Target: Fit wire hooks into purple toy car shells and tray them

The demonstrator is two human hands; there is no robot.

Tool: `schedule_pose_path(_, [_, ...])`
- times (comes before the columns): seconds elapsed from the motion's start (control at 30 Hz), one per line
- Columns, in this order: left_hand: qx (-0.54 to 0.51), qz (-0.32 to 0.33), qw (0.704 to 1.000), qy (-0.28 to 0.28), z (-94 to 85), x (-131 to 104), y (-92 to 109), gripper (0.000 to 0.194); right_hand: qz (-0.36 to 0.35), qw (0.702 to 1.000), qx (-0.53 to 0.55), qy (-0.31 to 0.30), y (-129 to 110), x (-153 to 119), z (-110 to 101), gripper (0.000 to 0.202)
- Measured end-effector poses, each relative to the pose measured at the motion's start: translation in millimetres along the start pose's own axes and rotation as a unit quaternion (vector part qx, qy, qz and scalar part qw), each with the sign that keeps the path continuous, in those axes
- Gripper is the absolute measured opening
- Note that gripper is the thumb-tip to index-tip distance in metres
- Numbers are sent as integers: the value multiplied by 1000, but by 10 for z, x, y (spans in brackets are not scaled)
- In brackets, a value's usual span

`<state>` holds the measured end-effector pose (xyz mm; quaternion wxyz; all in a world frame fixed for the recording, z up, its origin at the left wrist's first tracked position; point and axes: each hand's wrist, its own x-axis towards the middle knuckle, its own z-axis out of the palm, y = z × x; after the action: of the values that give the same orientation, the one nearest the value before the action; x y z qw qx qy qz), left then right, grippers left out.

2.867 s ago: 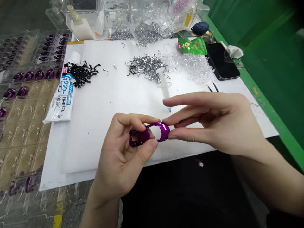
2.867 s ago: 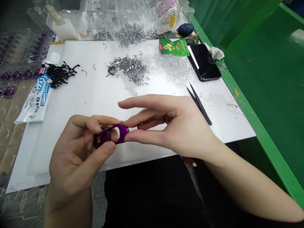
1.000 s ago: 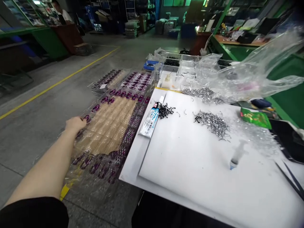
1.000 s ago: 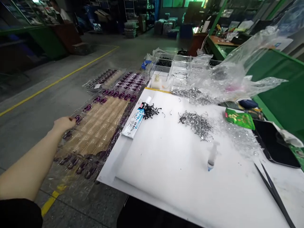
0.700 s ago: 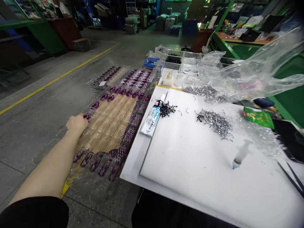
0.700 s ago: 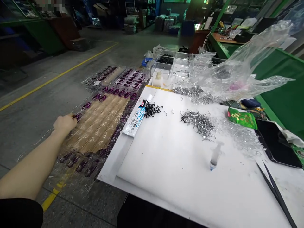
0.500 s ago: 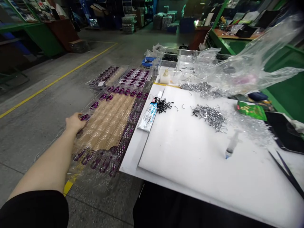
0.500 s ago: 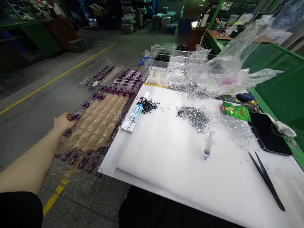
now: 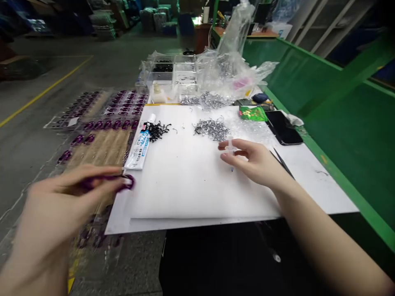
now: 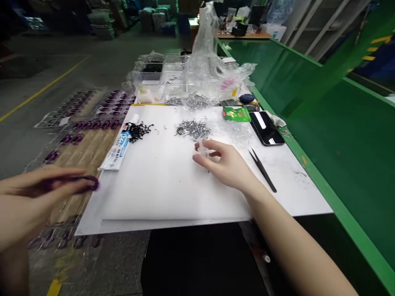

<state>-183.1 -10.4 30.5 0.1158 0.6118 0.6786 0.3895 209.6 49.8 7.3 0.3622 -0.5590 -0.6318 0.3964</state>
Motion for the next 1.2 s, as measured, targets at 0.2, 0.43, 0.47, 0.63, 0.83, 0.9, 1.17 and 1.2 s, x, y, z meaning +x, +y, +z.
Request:
schedule_pose_path(0.2, [-156, 117, 960, -202, 777, -392, 1099, 26, -14, 981, 187, 42, 70, -7, 22, 42])
schedule_pose_path(0.43, [-156, 198, 939, -236, 1368, -473, 1299, 19, -33, 887, 454, 71, -134, -37, -197, 43])
schedule_pose_path(0.47, [-166, 196, 940, -223, 1419, -487, 1295, 19, -36, 870, 489, 54, -173, -64, -242, 46])
schedule_pose_path(0.63, [-263, 198, 920, -214, 1567, -551, 1278, 25, -78, 814, 572, -67, -301, -239, -338, 73])
schedule_pose_path(0.83, [-274, 221, 907, -231, 1579, -570, 1298, 26, -136, 708, 676, -151, -305, -380, -84, 69])
schedule_pose_path(0.9, [-268, 217, 909, -233, 1576, -572, 1304, 24, -128, 692, 692, -160, -284, -396, -14, 69])
schedule_pose_path(1.17, [-272, 191, 908, -254, 1560, -564, 1344, 26, -148, 712, 652, -215, -218, -405, -14, 67])
schedule_pose_path(1.2, [-274, 188, 908, -255, 1562, -563, 1346, 26, -147, 726, 632, -228, -209, -405, -36, 67])
